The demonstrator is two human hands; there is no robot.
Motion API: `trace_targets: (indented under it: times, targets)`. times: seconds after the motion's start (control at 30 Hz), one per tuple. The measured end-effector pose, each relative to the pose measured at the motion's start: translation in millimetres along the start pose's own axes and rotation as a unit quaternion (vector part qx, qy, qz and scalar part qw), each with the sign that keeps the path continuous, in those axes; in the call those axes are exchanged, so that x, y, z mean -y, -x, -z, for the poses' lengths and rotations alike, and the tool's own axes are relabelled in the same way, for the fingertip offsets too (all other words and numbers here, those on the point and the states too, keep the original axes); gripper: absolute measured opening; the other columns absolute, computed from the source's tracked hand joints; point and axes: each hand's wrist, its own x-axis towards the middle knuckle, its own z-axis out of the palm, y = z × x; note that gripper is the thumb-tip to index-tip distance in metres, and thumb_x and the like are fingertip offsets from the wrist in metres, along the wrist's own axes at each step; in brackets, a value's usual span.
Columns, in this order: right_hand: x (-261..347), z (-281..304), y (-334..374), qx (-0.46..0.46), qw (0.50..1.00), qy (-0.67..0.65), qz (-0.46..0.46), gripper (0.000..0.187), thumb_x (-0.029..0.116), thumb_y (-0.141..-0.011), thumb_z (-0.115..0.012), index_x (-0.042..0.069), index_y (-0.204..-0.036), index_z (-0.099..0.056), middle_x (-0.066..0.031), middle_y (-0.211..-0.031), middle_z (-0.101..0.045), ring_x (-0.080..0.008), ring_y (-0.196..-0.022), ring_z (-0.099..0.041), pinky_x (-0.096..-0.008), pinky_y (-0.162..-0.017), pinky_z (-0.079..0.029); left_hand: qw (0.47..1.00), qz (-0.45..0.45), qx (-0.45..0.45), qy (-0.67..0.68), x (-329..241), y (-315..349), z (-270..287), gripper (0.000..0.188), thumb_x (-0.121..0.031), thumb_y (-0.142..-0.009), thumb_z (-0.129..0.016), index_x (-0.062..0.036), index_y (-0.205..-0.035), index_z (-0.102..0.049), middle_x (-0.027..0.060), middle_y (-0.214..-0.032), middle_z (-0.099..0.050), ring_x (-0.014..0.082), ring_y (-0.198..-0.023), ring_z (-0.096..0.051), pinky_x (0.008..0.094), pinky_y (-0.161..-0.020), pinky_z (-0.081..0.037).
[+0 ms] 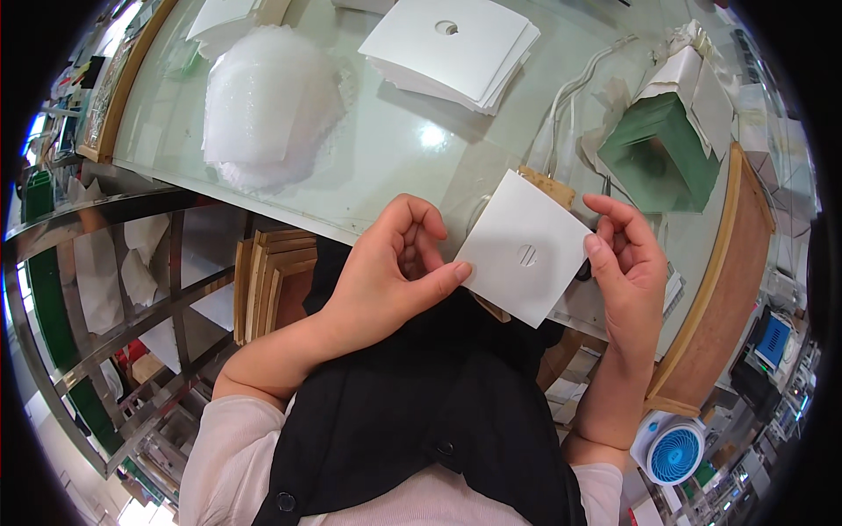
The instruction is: Assembling small solar panel cells into protective foam components and frames.
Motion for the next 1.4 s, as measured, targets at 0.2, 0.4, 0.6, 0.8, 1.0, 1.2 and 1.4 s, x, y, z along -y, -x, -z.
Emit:
trace_targets:
  times: [0.2,0.4,0.6,0.8,1.0,1.2,1.4]
  targets:
    - [-9,5,-1,0.007,0.991,0.091,0.098,0.020,-0.002,-0.087,-0.056,0.003,-0.105,-0.062,0.0017,-0.086,-0.045,-0.0046,-0.070,-0.041,-0.0187,-0.063,-0.036,0.999,-0.045,-0.009,0.000,6,1,0,0.031,-0.002,-0.080,-0.071,-0.0088,-0.100,-0.050,-0.0029,-0.085,-0.048,0.0013,-0.071,-0.044,0.0180,-0.059,-0.036]
    - [-3,12,0,0.022,0.920,0.315,0.232,0.022,-0.008,-0.079,-0.057,0.006,-0.095,-0.063,-0.0071,-0.098,-0.051,-0.0169,-0.081,-0.049,-0.0251,-0.066,-0.037,0.864,-0.403,-0.024,-0.302,20,-10,12,0.024,0.001,-0.071,-0.075,-0.0129,-0.090,-0.068,0.0028,-0.090,-0.051,0.0126,-0.075,-0.050,0.0235,-0.064,-0.039]
    - [-4,15,-6,0.010,0.785,0.468,0.407,0.036,-0.016,-0.066,-0.057,0.007,-0.094,-0.062,-0.0151,-0.116,-0.056,-0.0298,-0.101,-0.056,-0.0331,-0.081,-0.044,0.555,-0.675,-0.036,-0.484,16,-27,22,0.025,-0.001,-0.067,-0.073,-0.0111,-0.090,-0.068,0.0045,-0.097,-0.064,0.0183,-0.081,-0.060,0.0305,-0.064,-0.043]
    - [17,13,9,0.121,0.962,-0.015,0.243,0.019,-0.003,-0.078,-0.062,0.000,-0.097,-0.061,-0.0128,-0.096,-0.066,-0.0186,-0.086,-0.061,-0.0285,-0.078,-0.048,0.854,-0.443,-0.002,-0.271,-8,7,23,0.025,0.006,-0.078,-0.066,-0.0012,-0.101,-0.065,0.0096,-0.097,-0.063,0.0192,-0.080,-0.065,0.0267,-0.065,-0.050]
    - [26,1,16,0.033,0.980,-0.198,-0.011,0.021,0.011,-0.090,-0.059,-0.005,-0.105,-0.059,-0.0071,-0.088,-0.066,-0.0092,-0.068,-0.059,-0.0208,-0.060,-0.048,0.978,-0.148,0.108,0.102,-10,15,8,0.039,0.005,-0.091,-0.055,0.0027,-0.129,-0.046,0.0086,-0.103,-0.061,0.0151,-0.091,-0.066,0.0232,-0.072,-0.053]
    - [20,-2,19,0.016,0.977,-0.209,-0.036,0.028,0.017,-0.094,-0.055,-0.005,-0.111,-0.060,-0.0067,-0.086,-0.066,-0.0100,-0.066,-0.059,-0.0219,-0.056,-0.048,0.983,-0.111,0.103,0.108,-6,17,7,0.037,-0.006,-0.092,-0.059,0.0038,-0.126,-0.048,0.0131,-0.104,-0.065,0.0184,-0.086,-0.066,0.0267,-0.073,-0.054]
    - [16,-2,18,0.023,0.980,-0.198,-0.018,0.031,0.022,-0.097,-0.053,-0.005,-0.110,-0.061,-0.0075,-0.087,-0.067,-0.0113,-0.066,-0.060,-0.0232,-0.056,-0.049,0.982,-0.127,0.102,0.101,-1,18,6,0.035,-0.006,-0.093,-0.058,0.0036,-0.125,-0.049,0.0126,-0.100,-0.066,0.0185,-0.084,-0.067,0.0270,-0.072,-0.054]
